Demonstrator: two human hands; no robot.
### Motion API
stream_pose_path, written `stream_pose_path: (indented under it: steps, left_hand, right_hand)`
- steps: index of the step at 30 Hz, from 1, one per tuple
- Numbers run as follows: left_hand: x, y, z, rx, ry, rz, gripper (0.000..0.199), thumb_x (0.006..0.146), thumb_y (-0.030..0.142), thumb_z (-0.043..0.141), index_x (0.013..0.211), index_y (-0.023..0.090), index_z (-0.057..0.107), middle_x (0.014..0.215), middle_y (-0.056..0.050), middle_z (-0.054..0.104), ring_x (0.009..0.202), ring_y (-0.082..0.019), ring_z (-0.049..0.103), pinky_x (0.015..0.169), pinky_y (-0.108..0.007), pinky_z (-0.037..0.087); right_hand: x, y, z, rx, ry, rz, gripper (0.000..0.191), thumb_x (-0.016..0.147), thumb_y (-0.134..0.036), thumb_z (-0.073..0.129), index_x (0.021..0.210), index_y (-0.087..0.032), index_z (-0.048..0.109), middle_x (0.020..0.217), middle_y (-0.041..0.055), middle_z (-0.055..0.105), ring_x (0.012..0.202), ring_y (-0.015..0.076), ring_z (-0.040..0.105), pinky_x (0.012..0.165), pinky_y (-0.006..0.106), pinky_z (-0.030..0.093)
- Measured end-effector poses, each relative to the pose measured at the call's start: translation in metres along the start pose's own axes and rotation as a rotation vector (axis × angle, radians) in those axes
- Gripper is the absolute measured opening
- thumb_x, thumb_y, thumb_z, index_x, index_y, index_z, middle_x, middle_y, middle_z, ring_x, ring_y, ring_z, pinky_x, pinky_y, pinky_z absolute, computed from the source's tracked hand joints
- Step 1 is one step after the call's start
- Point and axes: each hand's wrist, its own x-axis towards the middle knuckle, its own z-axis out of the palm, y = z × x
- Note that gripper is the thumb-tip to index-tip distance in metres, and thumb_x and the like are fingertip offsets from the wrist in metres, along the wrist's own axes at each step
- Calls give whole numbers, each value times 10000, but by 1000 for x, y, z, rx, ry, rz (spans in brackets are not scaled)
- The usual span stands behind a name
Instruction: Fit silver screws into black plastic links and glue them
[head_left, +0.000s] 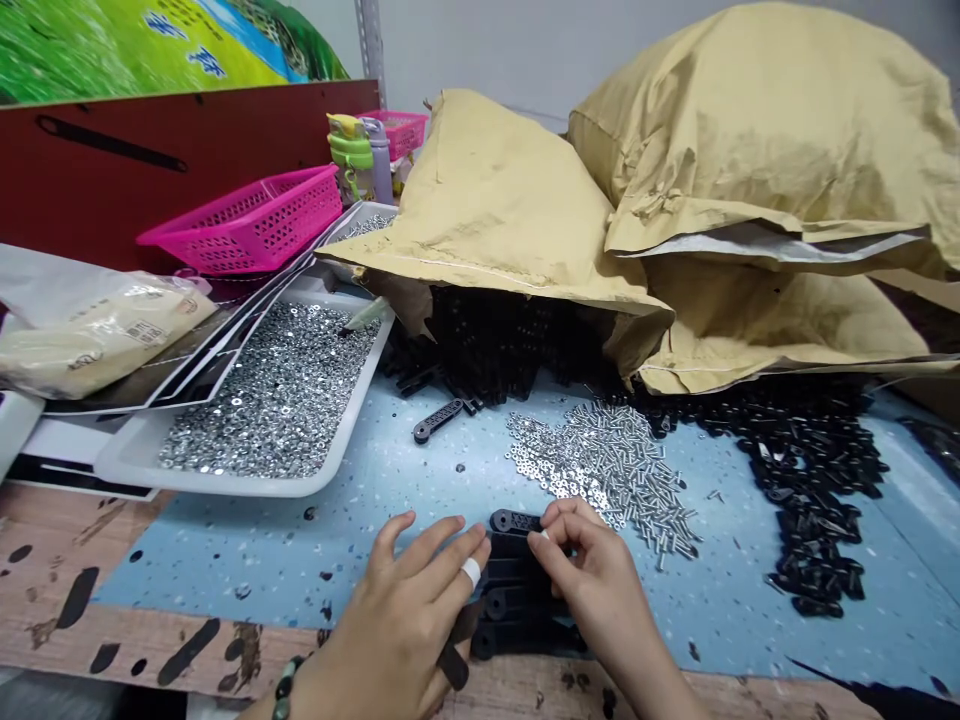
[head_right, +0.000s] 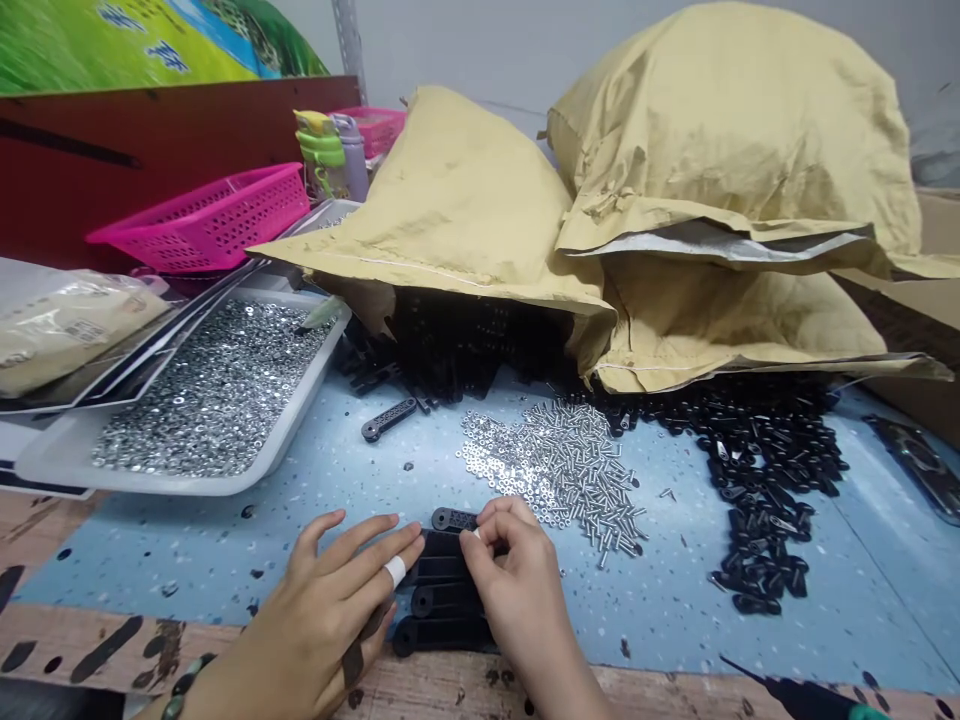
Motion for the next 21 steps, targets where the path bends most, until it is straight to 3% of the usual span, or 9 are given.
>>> stream_pose_path:
  steps: [9, 21]
  left_hand:
    - [0, -1, 1, -15, 27, 6, 546, 811, 131, 487, 1350, 185, 422, 1371, -45, 507, 1253, -258, 422, 1038, -445, 172]
    - [2, 0, -1, 48, 57, 29, 538, 759, 83, 474, 1292, 153, 487, 1349, -37, 529, 1225, -255, 432, 1035, -438, 143]
  right_hand:
    - [0, 6, -1, 150, -22, 68, 327, 762, -404, 626, 561, -173, 510, 844, 34, 476, 505, 83, 413, 394, 220, 361]
    - [-1, 4, -1, 138, -7, 33, 313, 769, -377, 615, 549, -178, 514, 814, 35, 484, 576, 119, 447, 431, 228, 336]
